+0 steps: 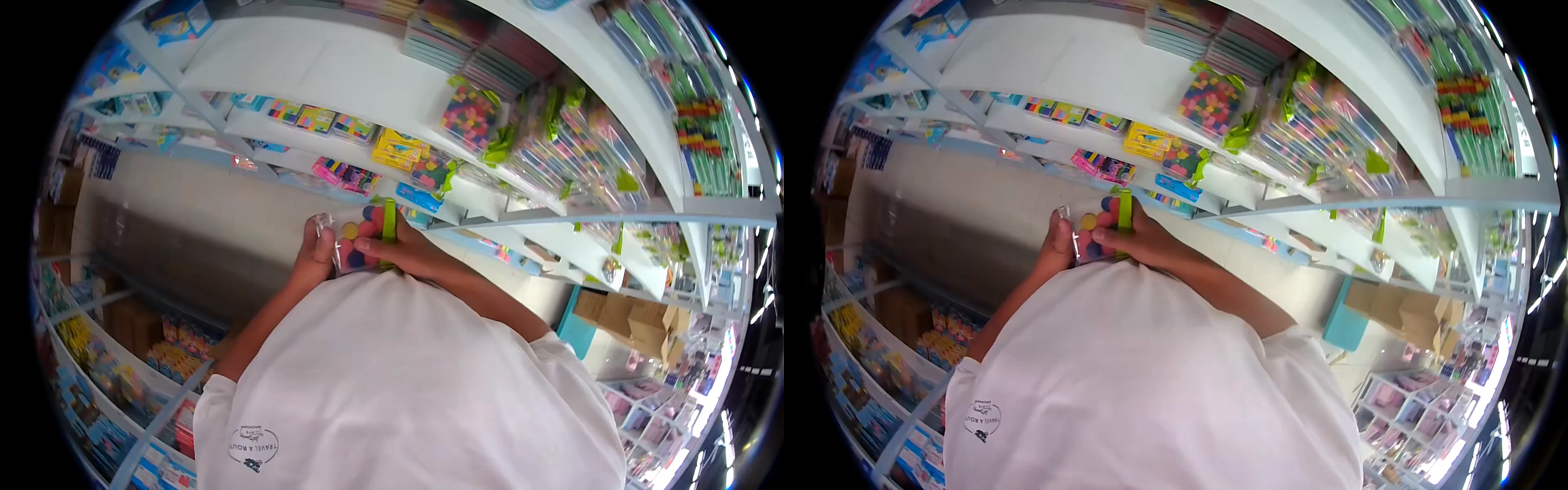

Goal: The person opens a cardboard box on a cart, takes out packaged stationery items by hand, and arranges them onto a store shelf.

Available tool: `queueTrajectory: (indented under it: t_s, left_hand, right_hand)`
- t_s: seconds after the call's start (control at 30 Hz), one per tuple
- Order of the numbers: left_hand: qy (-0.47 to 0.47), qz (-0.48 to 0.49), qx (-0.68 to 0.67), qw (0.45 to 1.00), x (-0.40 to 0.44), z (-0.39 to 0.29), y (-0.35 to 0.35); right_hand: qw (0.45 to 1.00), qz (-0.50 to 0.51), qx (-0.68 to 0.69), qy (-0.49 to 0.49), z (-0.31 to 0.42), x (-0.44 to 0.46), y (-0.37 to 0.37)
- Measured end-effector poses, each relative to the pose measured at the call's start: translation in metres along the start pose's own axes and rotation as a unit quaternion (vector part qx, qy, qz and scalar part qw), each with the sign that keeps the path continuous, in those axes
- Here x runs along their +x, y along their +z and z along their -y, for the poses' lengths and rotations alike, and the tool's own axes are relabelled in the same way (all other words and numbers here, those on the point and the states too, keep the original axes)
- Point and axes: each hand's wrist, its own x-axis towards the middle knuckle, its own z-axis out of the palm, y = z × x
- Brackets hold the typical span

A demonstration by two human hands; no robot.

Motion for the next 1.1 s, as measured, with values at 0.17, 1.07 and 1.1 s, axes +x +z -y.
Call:
queueTrajectory:
  t_s: [0.17, 1.07, 1.1]
  left_hand:
    - [-0.049, -0.004, 0.058, 0.997, 0.025, 0.019, 0.007]
    - [-0.038, 0.063, 0.076, 0.994, 0.169, 0.020, 0.129]
    - [-0.046, 0.117, 0.086, 0.988, 0.175, 0.019, 0.130]
  right_hand:
    - [0.978, -0.020, 0.199, 0.054, -0.015, -0.011, -0.011]
    - [0.914, -0.210, 0.347, 0.024, -0.086, 0.038, -0.117]
    - [0.915, -0.207, 0.346, 0.023, -0.085, 0.042, -0.122]
